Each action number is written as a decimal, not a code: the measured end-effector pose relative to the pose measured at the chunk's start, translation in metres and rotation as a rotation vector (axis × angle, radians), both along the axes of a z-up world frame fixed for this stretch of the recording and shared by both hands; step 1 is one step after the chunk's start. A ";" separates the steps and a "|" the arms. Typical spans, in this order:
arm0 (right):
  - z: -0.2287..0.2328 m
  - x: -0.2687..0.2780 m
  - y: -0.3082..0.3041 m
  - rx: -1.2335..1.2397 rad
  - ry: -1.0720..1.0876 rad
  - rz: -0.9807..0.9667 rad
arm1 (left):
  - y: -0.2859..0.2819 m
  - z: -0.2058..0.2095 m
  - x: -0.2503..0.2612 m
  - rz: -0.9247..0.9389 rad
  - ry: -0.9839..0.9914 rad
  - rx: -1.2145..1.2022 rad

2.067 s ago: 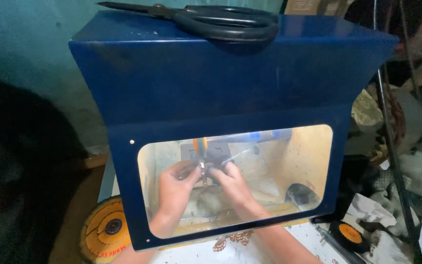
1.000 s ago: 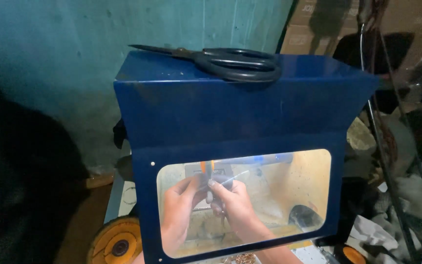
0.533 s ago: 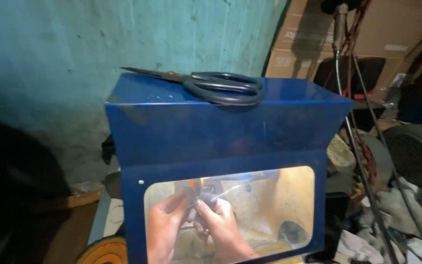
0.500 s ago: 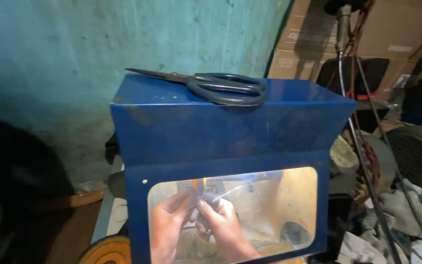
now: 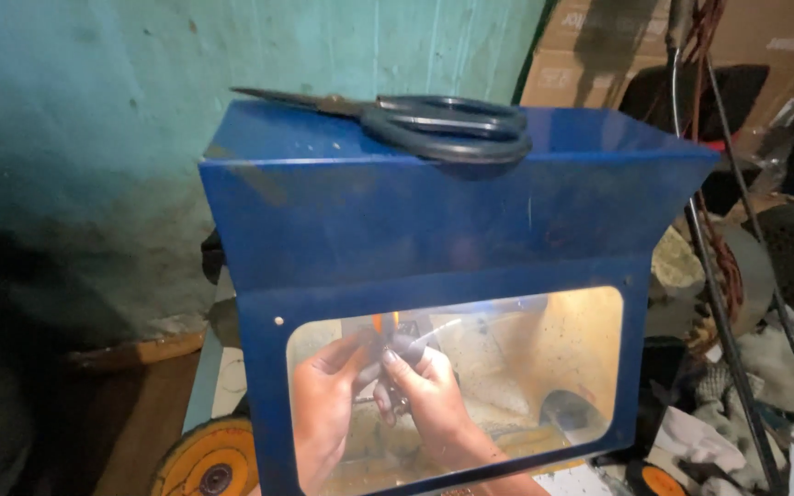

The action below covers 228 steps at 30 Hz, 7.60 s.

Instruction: Polishing a metal jewelry chain using a stationary bench polisher and a handheld rotary tool inside a workshop.

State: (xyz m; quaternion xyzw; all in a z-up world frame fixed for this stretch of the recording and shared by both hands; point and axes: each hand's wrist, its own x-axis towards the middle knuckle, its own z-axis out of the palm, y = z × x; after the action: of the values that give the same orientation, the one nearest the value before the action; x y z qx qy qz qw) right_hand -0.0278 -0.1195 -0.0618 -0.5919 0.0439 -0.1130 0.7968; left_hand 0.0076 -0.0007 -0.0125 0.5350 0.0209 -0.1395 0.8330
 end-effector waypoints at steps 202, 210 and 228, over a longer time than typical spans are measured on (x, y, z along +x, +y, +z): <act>-0.026 0.015 -0.012 0.060 0.007 0.055 | 0.006 -0.003 0.005 0.144 0.022 0.083; -0.021 0.018 0.000 0.037 0.007 -0.006 | 0.003 0.011 -0.003 0.159 0.146 0.133; -0.031 0.003 -0.071 -0.271 0.183 0.107 | -0.010 0.010 -0.016 0.157 0.027 0.359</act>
State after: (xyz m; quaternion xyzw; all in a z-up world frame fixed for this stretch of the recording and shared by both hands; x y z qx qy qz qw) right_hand -0.0249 -0.1910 -0.0930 -0.7034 0.0688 -0.0209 0.7072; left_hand -0.0089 -0.0111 -0.0022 0.6698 0.0982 -0.0752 0.7322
